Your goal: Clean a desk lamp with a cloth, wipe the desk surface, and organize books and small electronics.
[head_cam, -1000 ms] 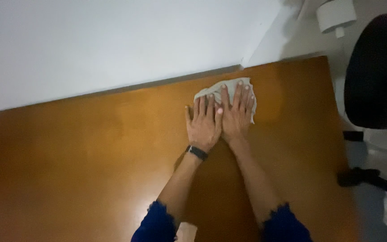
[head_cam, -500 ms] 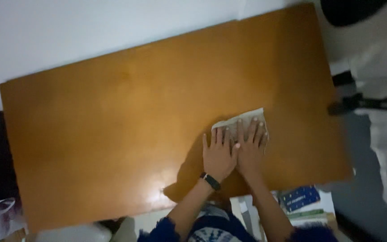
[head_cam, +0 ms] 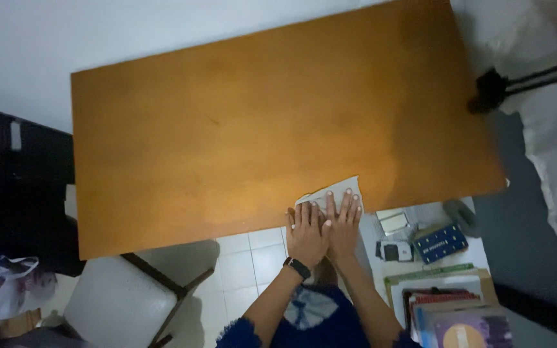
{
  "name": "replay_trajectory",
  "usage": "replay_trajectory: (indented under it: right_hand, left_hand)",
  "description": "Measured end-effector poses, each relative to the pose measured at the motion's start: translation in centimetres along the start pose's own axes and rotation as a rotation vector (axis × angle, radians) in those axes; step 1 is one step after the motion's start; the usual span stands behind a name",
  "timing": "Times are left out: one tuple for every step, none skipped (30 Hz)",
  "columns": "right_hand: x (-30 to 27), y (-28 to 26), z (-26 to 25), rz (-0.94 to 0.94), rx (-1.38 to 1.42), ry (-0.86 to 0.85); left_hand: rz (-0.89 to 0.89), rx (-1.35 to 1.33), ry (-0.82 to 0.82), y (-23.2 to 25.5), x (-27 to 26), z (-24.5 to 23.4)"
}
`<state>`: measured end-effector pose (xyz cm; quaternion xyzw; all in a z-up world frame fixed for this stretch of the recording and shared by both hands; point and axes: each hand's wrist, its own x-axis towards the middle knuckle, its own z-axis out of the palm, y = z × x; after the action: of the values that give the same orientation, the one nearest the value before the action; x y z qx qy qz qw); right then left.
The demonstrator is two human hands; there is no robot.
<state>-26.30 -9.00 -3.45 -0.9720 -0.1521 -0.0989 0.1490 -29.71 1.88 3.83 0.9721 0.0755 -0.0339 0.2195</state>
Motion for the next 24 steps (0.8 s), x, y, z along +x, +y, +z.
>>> replay_trajectory:
  right_hand:
    - [0.9, -0.3, 0.2, -0.001, -0.011, -0.006]
    - [1.5, -0.4, 0.3, 0.004, -0.023, -0.019]
    - [2.8, -0.5, 0.4, -0.001, -0.022, -0.012]
    - [4.2, -0.6, 0.6, -0.003, 0.003, -0.032]
    - [5.7, -0.7, 0.9, -0.005, 0.029, -0.053]
    - [6.9, -0.6, 1.6, -0.008, 0.031, -0.054]
    - [8.3, -0.4, 2.4, -0.006, 0.035, -0.074]
    - [10.2, -0.3, 3.3, -0.006, 0.041, -0.09]
    - [12.3, -0.2, 4.1, -0.013, 0.044, -0.087]
    - [14.2, -0.2, 4.7, -0.011, 0.024, -0.083]
    - [16.2, 0.0, 5.5, -0.009, 0.003, -0.078]
    - [18.4, 0.2, 5.8, -0.017, 0.004, -0.083]
    - [20.8, 0.4, 6.1, -0.017, 0.008, -0.086]
    - [23.2, 0.4, 6.4, -0.013, 0.01, -0.088]
    - [25.9, 0.5, 6.5, -0.018, 0.009, -0.092]
    - [28.5, 0.6, 6.7, -0.024, 0.016, -0.108]
    - [31.0, 0.7, 6.9, -0.03, 0.023, -0.124]
    - [33.5, 1.0, 7.5, -0.037, 0.024, -0.134]
    - [36.0, 1.2, 8.1, -0.054, 0.037, -0.127]
    - [38.0, 1.4, 8.7, -0.068, 0.051, -0.124]
    - [40.1, 1.4, 9.2, -0.071, 0.053, -0.136]
    - [42.2, 1.3, 9.7, -0.082, 0.081, -0.115]
    - [44.2, 1.2, 10.1, -0.092, 0.11, -0.094]
    - [46.1, 1.0, 10.6, -0.096, 0.112, -0.107]
  left_hand:
    - [0.048, 0.039, 0.063, -0.9, 0.7, 0.7]
    - [0.096, 0.079, 0.117, -1.7, 1.2, 1.6]
    - [0.096, 0.08, 0.126, -1.8, 2.4, 1.2]
    - [0.081, 0.064, 0.117, -2.1, 3.7, 0.9]
    - [0.065, 0.048, 0.108, -2.3, 5.2, 0.6]
    - [0.061, 0.049, 0.109, -2.4, 6.4, 0.2]
    - [0.027, 0.038, 0.085, -2.5, 7.9, -0.1]
    - [-0.008, 0.029, 0.066, -2.8, 9.9, -0.5]
    - [-0.012, 0.031, 0.072, -3.2, 11.9, -0.5]
    - [-0.002, 0.04, 0.09, -3.6, 13.8, -0.5]
    - [0.009, 0.048, 0.108, -4.0, 15.7, -0.4]
    - [0.0, 0.047, 0.11, -4.0, 17.9, -0.9]
    - [-0.004, 0.026, 0.11, -4.0, 20.2, -1.5]
    - [-0.004, 0.005, 0.108, -4.1, 22.6, -2.2]
    - [-0.01, 0.003, 0.108, -4.4, 25.1, -2.4]
    - [-0.018, 0.005, 0.097, -4.6, 27.5, -2.6]
    - [-0.026, 0.007, 0.085, -5.0, 29.8, -2.8]
    - [-0.038, 0.005, 0.083, -5.4, 32.3, -2.7]
    - [-0.044, 0.006, 0.084, -5.9, 34.8, -2.6]
    - [-0.049, 0.007, 0.081, -6.5, 36.9, -2.4]
    - [-0.061, 0.006, 0.074, -7.0, 38.9, -2.3]
    - [-0.038, 0.022, 0.111, -7.7, 40.9, -2.2]
    - [-0.015, 0.038, 0.148, -8.3, 42.8, -2.1]
    - [-0.027, 0.036, 0.142, -8.3, 44.4, -2.9]
